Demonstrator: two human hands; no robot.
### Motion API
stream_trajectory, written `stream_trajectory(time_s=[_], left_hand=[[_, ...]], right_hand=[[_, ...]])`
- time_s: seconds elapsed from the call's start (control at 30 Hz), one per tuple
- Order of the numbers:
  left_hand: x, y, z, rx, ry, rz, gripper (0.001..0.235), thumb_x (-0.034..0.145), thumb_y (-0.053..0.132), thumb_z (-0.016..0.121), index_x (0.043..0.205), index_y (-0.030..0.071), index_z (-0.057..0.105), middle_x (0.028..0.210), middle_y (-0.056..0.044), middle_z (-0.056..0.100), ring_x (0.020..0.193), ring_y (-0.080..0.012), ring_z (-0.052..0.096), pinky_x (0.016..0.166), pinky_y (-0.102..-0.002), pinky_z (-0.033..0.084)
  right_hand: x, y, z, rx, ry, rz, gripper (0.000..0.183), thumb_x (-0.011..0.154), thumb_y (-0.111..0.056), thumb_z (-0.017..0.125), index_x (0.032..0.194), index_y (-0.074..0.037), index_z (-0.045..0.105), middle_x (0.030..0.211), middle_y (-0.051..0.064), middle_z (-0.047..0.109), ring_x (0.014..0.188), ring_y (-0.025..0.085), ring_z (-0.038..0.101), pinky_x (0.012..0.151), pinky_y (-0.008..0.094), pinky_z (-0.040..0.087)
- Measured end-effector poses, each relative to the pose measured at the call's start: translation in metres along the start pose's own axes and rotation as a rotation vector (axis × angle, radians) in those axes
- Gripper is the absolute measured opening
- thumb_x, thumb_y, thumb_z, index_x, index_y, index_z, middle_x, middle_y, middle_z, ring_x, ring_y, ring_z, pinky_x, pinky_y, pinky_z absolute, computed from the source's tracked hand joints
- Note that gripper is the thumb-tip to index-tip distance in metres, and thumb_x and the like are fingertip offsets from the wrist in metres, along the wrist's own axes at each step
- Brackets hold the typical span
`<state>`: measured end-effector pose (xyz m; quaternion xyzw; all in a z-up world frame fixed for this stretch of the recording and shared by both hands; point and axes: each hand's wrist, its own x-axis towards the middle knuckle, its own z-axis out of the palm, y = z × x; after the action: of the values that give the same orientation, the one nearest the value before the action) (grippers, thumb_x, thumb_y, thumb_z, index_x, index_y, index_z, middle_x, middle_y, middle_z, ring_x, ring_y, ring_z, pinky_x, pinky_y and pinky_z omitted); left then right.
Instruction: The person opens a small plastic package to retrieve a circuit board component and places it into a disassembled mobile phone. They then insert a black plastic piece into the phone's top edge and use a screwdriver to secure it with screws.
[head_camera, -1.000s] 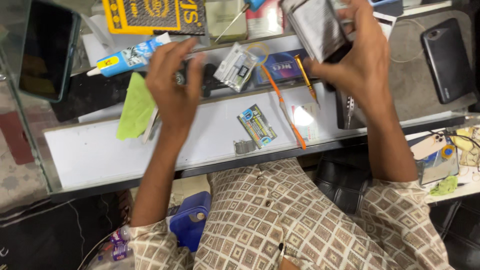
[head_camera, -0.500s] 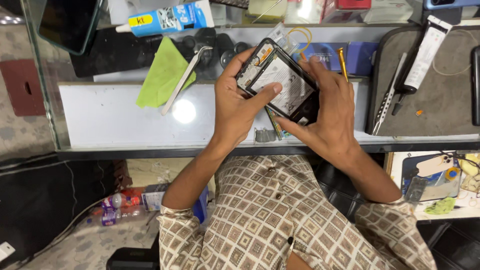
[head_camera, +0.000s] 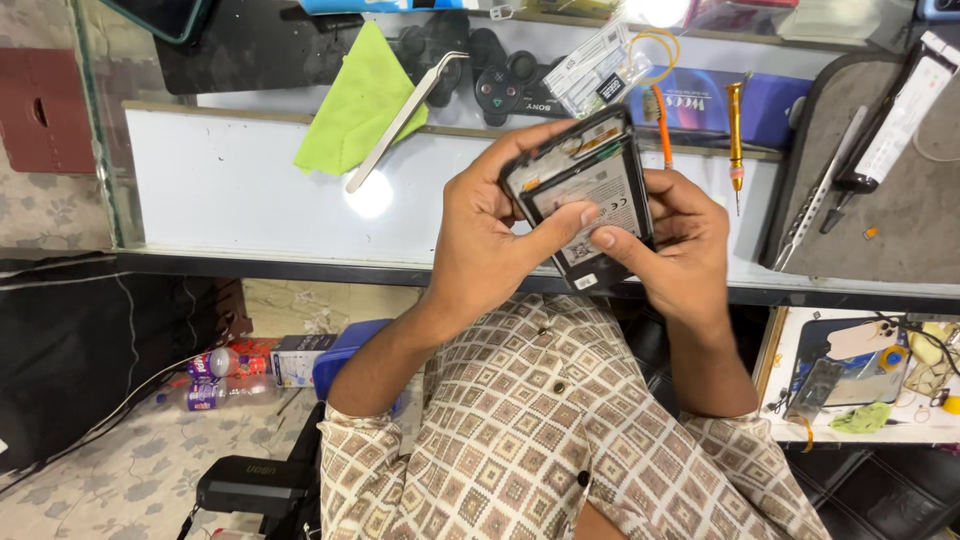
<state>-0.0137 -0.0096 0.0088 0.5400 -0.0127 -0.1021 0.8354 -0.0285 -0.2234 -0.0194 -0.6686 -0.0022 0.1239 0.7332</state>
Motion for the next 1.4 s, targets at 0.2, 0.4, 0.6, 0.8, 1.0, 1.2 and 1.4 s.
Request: stream_trajectory(time_s=[0.2, 0.4, 0.6, 0.8, 1.0, 1.2, 1.4], left_hand=[[0.003, -0.014, 0.005, 0.069, 0.081, 0.079, 0.024, 0.105, 0.002, 0.071, 0.128, -0.002, 0.064, 0.105, -0.007, 0.077, 0.094, -0.0053, 0.071, 0.087, -0.023, 0.058], [-0.001, -0.015, -0.002, 0.005, 0.073, 0.036, 0.025, 0.104, 0.003, 0.069, 0.127, -0.003, 0.063, 0.112, -0.007, 0.076, 0.1, -0.0055, 0.07, 0.088, -0.023, 0.058], [-0.007, -0.004, 0.003, 0.196, 0.044, 0.055, 0.032, 0.102, 0.005, 0.072, 0.133, -0.001, 0.064, 0.111, -0.004, 0.077, 0.099, -0.003, 0.068, 0.087, -0.021, 0.057], [-0.007, 0.005, 0.004, 0.337, 0.036, 0.052, 0.032, 0.101, 0.007, 0.074, 0.131, 0.001, 0.066, 0.106, -0.005, 0.079, 0.095, -0.0031, 0.07, 0.083, -0.022, 0.058], [0.0, 0.003, 0.005, 0.355, 0.022, 0.082, 0.033, 0.1, 0.008, 0.074, 0.131, 0.001, 0.064, 0.107, -0.006, 0.079, 0.096, -0.0045, 0.071, 0.084, -0.023, 0.059], [0.014, 0.005, 0.006, 0.368, 0.013, 0.058, 0.029, 0.1, 0.009, 0.075, 0.127, 0.001, 0.067, 0.102, -0.006, 0.079, 0.091, -0.0039, 0.071, 0.081, -0.022, 0.058], [0.016, 0.001, 0.004, 0.282, 0.001, 0.003, 0.03, 0.101, 0.008, 0.074, 0.129, 0.0, 0.066, 0.103, -0.003, 0.078, 0.092, -0.0025, 0.069, 0.081, -0.021, 0.056]], right_hand=[[-0.007, 0.023, 0.035, 0.188, 0.126, -0.031, 0.045, 0.099, 0.005, 0.074, 0.137, 0.005, 0.05, 0.12, 0.015, 0.071, 0.104, 0.014, 0.07, 0.097, 0.027, 0.058], [0.003, 0.009, 0.037, -0.11, 0.235, -0.353, 0.055, 0.105, 0.005, 0.072, 0.151, 0.002, 0.043, 0.14, 0.013, 0.056, 0.118, 0.015, 0.063, 0.102, 0.025, 0.056], [0.009, -0.028, 0.033, -0.683, 0.275, -0.585, 0.028, 0.102, 0.006, 0.083, 0.127, 0.0, 0.072, 0.121, 0.011, 0.058, 0.104, 0.016, 0.066, 0.086, 0.024, 0.058], [0.018, -0.05, 0.027, -0.782, 0.172, -0.549, 0.026, 0.096, 0.008, 0.09, 0.117, -0.001, 0.077, 0.11, 0.009, 0.062, 0.094, 0.015, 0.068, 0.078, 0.023, 0.058], [0.028, -0.06, 0.014, -0.805, 0.09, -0.518, 0.024, 0.093, 0.006, 0.09, 0.11, -0.001, 0.076, 0.108, 0.008, 0.062, 0.093, 0.014, 0.069, 0.078, 0.025, 0.057], [0.041, -0.063, 0.011, -0.816, 0.076, -0.503, 0.023, 0.092, 0.007, 0.089, 0.109, -0.001, 0.074, 0.107, 0.009, 0.058, 0.09, 0.015, 0.061, 0.076, 0.026, 0.05], [0.039, -0.055, 0.006, -0.755, 0.099, -0.48, 0.024, 0.096, 0.003, 0.088, 0.112, 0.0, 0.071, 0.115, 0.01, 0.05, 0.096, 0.015, 0.055, 0.082, 0.028, 0.052]])
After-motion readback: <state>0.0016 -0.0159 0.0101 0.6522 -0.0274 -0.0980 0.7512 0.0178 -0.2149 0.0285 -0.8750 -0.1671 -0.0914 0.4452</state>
